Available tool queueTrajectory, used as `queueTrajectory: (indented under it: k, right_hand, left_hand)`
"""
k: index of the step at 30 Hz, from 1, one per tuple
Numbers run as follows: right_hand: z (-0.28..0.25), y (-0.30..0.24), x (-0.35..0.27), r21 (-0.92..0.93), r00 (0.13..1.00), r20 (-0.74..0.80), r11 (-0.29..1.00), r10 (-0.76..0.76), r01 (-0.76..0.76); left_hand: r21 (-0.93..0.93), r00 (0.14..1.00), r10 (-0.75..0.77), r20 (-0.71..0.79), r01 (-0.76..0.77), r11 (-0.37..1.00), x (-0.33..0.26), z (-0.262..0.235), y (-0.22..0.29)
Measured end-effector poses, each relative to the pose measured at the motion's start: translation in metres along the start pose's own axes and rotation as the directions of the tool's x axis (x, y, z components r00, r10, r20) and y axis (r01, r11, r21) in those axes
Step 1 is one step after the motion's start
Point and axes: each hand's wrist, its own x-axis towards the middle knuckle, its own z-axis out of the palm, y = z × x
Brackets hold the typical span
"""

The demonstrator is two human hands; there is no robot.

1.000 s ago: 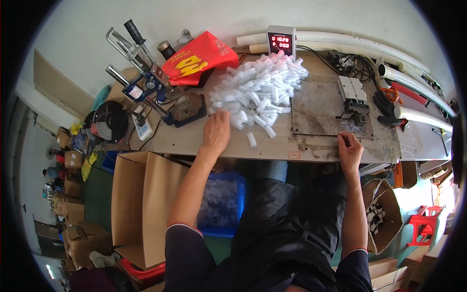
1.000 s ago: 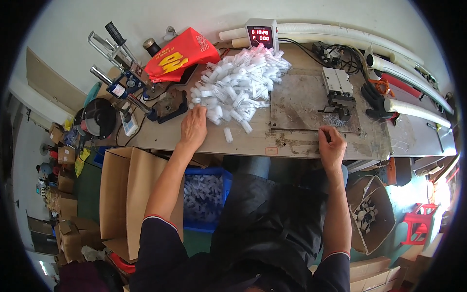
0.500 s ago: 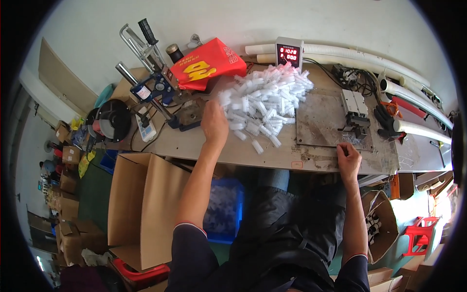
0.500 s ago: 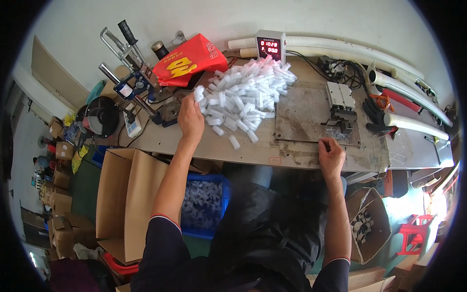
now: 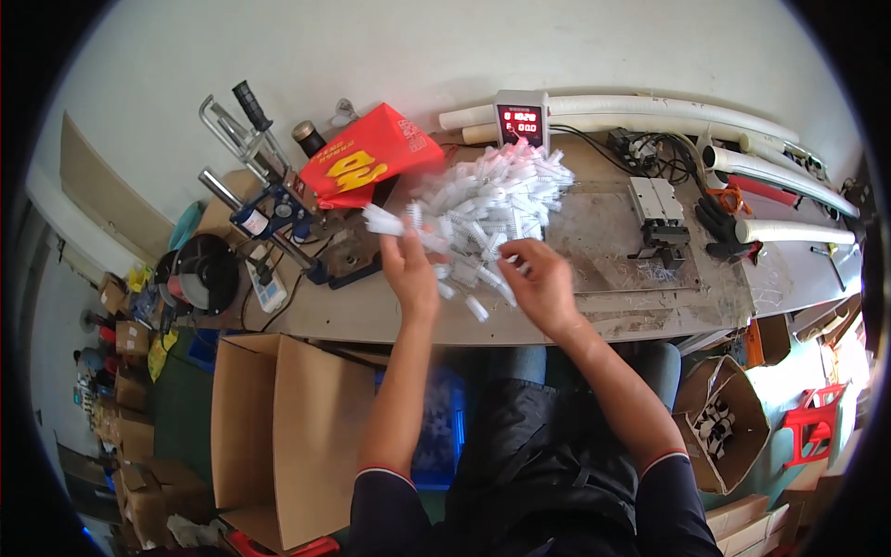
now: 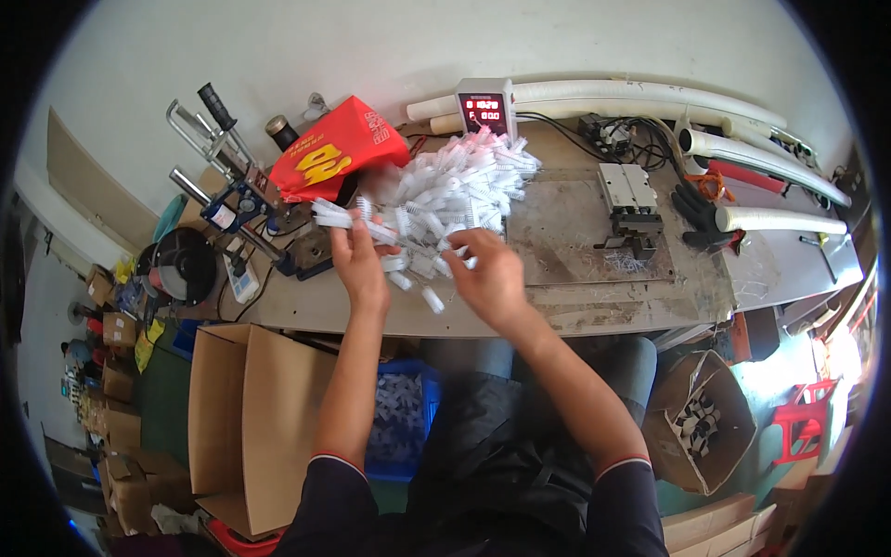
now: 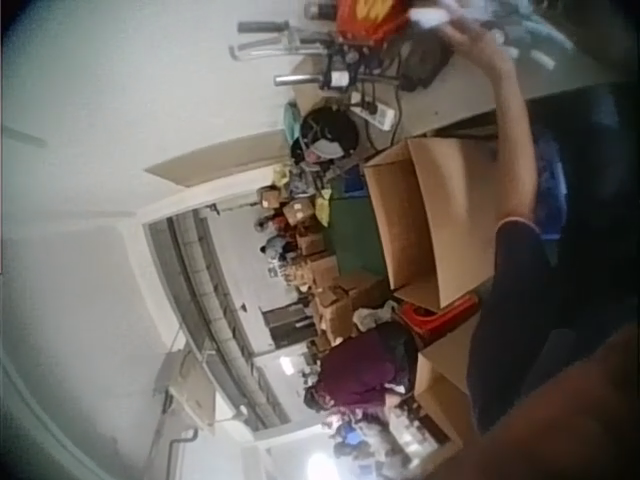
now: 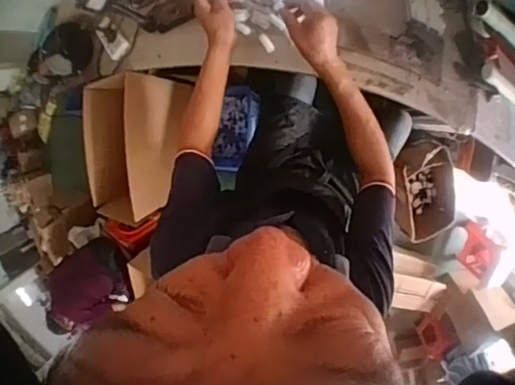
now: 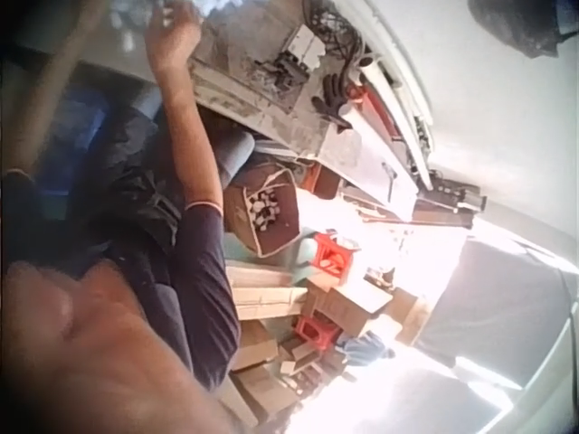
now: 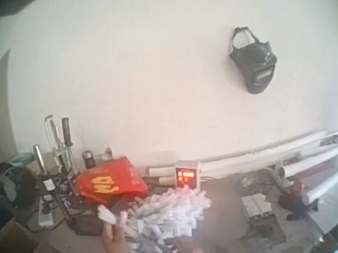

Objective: The person is assembling components of hygiene products using a small manual press and sorting finished parts into boxes.

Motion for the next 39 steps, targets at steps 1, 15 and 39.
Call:
queueTrajectory:
  k: [1,15,39]
  right_hand:
    - [0.008,-0.001,0.001,-0.005,1.000,-0.008,1.000,0.004,-0.004]
    - [-0.085,0.022,-0.054,-0.300,0.955,0.039,0.915,0.293,-0.268]
    - [-0.204,0.114,-0.044,-0.454,0.786,-0.403,0.643,0.469,-0.617]
  left_hand:
    - [-0.002,0.999,-0.031,0.028,0.031,1.000,-0.008,0.006,-0.003]
    - [-0.029,0.923,-0.243,0.298,0.263,0.964,-0.066,0.047,-0.029]
    - [0.310,0.879,-0.082,0.470,-0.078,0.948,-0.112,0.163,-0.076]
